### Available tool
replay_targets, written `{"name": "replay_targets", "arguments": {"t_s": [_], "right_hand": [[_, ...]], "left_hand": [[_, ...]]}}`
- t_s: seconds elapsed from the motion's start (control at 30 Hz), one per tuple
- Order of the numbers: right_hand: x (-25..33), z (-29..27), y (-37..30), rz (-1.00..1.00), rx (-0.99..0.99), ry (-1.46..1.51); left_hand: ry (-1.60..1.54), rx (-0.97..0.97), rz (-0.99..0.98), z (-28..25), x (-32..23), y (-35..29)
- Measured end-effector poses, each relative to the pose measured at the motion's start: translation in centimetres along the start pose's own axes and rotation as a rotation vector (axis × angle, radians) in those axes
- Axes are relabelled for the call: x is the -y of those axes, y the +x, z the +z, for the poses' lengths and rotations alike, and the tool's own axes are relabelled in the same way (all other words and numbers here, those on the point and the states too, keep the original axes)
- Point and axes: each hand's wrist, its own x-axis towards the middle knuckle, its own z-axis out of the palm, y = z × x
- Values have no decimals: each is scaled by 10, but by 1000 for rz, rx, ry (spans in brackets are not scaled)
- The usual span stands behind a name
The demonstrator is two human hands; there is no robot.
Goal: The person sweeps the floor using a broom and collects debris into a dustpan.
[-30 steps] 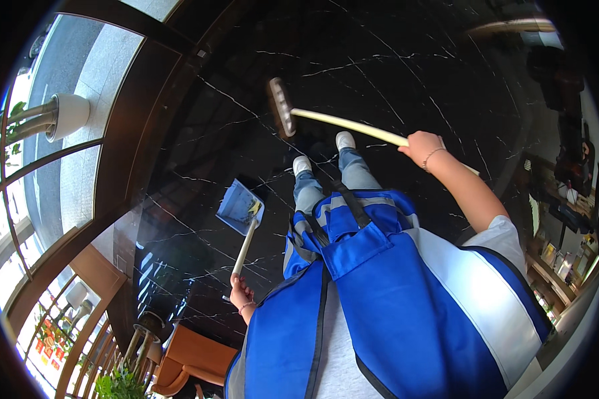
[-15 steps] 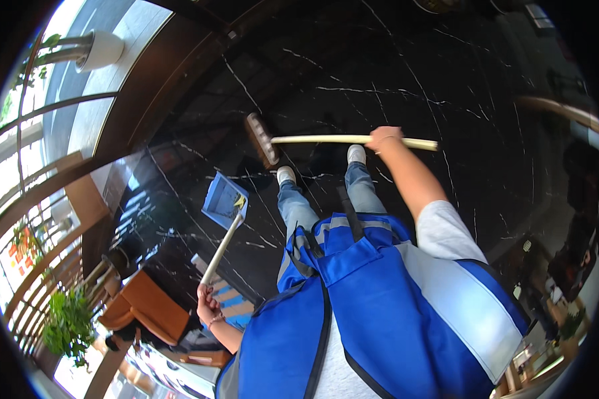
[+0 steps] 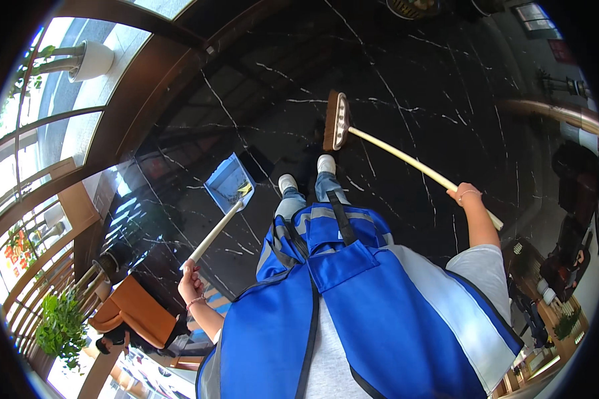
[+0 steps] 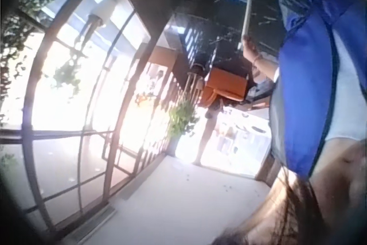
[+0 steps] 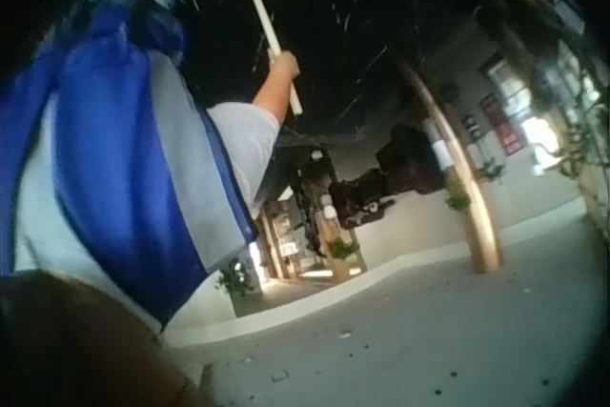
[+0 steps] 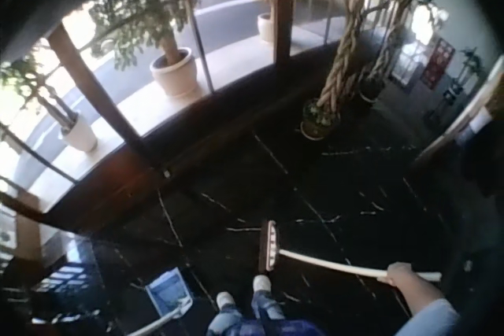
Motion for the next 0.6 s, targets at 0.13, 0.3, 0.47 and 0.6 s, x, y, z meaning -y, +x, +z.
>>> {"name": "replay_targets", "arguments": {"t_s": [0.13,0.3,0.47,0.6], "right_hand": [[2,3,-1,-24,131,244],[6,27,-17,-106,344,801],[55,26,-31,-120,469,1116],[150,-33,-21,-158,353,1159]], "left_hand": [[35,56,73,31,-12,14],[160,151,130,67,-44,39],[200,174,115,112,-78,76],[207,203,170,150,-113,114]]}}
